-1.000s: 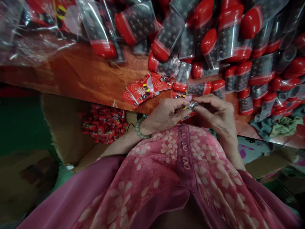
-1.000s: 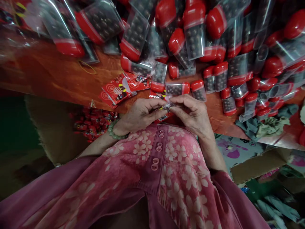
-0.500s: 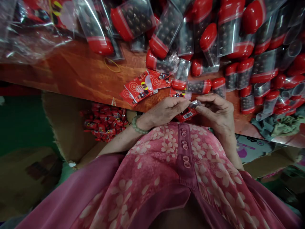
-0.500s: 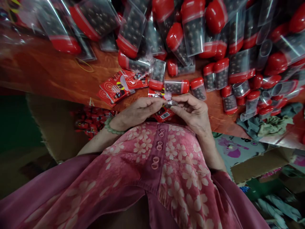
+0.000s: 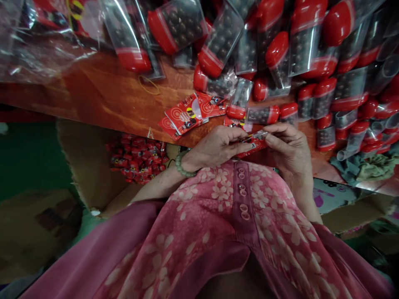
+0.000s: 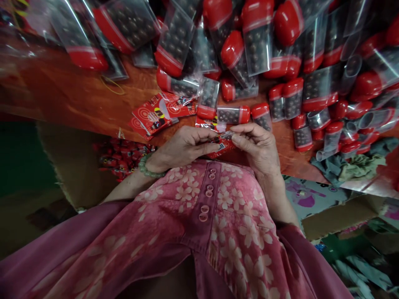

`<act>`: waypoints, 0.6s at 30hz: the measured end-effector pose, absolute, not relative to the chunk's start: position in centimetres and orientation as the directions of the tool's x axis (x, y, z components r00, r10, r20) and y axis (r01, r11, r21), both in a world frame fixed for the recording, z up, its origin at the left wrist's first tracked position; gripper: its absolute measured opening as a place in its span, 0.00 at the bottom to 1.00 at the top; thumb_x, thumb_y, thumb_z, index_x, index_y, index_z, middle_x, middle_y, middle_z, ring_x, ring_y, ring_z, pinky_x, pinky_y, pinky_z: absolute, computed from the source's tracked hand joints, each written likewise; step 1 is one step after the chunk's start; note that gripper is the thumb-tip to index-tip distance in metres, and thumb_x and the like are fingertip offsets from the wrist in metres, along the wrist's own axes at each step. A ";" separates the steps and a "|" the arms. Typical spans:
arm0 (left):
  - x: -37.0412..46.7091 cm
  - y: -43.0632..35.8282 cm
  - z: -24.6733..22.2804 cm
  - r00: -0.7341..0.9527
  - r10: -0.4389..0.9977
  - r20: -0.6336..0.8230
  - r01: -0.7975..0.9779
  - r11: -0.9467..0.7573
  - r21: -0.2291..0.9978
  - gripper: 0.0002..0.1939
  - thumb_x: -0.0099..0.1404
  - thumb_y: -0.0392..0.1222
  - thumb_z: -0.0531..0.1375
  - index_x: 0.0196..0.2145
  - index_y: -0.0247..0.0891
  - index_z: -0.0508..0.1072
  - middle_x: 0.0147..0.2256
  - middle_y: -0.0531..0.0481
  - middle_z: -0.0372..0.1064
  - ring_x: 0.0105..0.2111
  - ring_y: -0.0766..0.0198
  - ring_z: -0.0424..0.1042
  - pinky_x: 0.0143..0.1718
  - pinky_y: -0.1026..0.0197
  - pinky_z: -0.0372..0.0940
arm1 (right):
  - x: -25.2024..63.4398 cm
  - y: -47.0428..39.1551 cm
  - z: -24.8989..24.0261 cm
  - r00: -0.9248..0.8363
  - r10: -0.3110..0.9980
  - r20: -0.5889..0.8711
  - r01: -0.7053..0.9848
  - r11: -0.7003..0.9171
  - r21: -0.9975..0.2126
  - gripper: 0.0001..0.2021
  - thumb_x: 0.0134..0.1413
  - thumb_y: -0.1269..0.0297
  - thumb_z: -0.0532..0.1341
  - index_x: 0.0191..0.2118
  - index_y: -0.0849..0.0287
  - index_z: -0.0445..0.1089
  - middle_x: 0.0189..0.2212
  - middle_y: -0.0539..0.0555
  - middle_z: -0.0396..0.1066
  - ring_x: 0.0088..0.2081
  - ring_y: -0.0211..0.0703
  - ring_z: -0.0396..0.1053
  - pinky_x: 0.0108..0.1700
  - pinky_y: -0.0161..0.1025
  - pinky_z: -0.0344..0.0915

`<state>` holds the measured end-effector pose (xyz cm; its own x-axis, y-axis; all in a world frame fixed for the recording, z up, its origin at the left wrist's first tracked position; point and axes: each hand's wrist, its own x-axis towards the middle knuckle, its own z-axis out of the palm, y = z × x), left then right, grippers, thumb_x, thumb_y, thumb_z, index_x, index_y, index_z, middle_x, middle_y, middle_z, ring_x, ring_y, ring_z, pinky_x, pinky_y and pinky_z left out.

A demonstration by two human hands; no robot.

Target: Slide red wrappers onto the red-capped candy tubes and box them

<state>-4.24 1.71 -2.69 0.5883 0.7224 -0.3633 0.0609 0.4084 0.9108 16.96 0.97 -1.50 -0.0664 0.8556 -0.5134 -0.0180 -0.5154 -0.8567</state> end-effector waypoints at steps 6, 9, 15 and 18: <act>-4.3 1.7 -2.6 0.584 0.725 -0.364 0.132 0.357 0.925 0.12 0.70 0.46 0.57 0.34 0.35 0.73 0.25 0.57 0.58 0.25 0.71 0.55 0.27 0.65 0.51 | 17.1 1.1 -1.3 -0.096 0.916 -0.390 0.093 -0.382 -0.920 0.09 0.52 0.56 0.75 0.40 0.45 0.82 0.40 0.47 0.79 0.38 0.38 0.76 0.40 0.38 0.75; -4.5 1.8 -2.4 0.581 0.734 -0.351 0.162 0.318 0.934 0.16 0.71 0.47 0.54 0.28 0.36 0.69 0.24 0.57 0.56 0.25 0.71 0.55 0.27 0.65 0.52 | 17.2 1.4 -0.9 -0.116 0.926 -0.358 0.163 -0.338 -0.927 0.08 0.54 0.59 0.73 0.41 0.45 0.83 0.40 0.48 0.79 0.40 0.38 0.76 0.43 0.39 0.75; -4.6 1.5 -2.7 0.569 0.731 -0.377 0.061 0.419 0.906 0.23 0.73 0.56 0.52 0.28 0.36 0.70 0.25 0.55 0.62 0.26 0.70 0.62 0.29 0.66 0.59 | 16.9 1.1 -0.7 -0.063 0.931 -0.360 0.155 -0.347 -0.925 0.06 0.53 0.61 0.74 0.38 0.48 0.82 0.37 0.47 0.81 0.39 0.39 0.77 0.47 0.40 0.75; -4.3 0.9 -3.3 0.573 0.723 -0.385 -0.022 0.483 0.875 0.20 0.68 0.57 0.59 0.35 0.35 0.75 0.31 0.52 0.71 0.31 0.67 0.68 0.33 0.64 0.63 | 16.5 0.7 -0.8 -0.020 0.914 -0.404 0.101 -0.401 -0.911 0.06 0.52 0.61 0.74 0.38 0.48 0.82 0.36 0.45 0.81 0.37 0.37 0.76 0.45 0.38 0.76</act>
<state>-4.28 0.91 -3.28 0.5735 0.7231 -0.3850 -0.0216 0.4831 0.8753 16.54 0.71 -0.81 -0.0195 0.9144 -0.4043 0.1015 -0.4005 -0.9107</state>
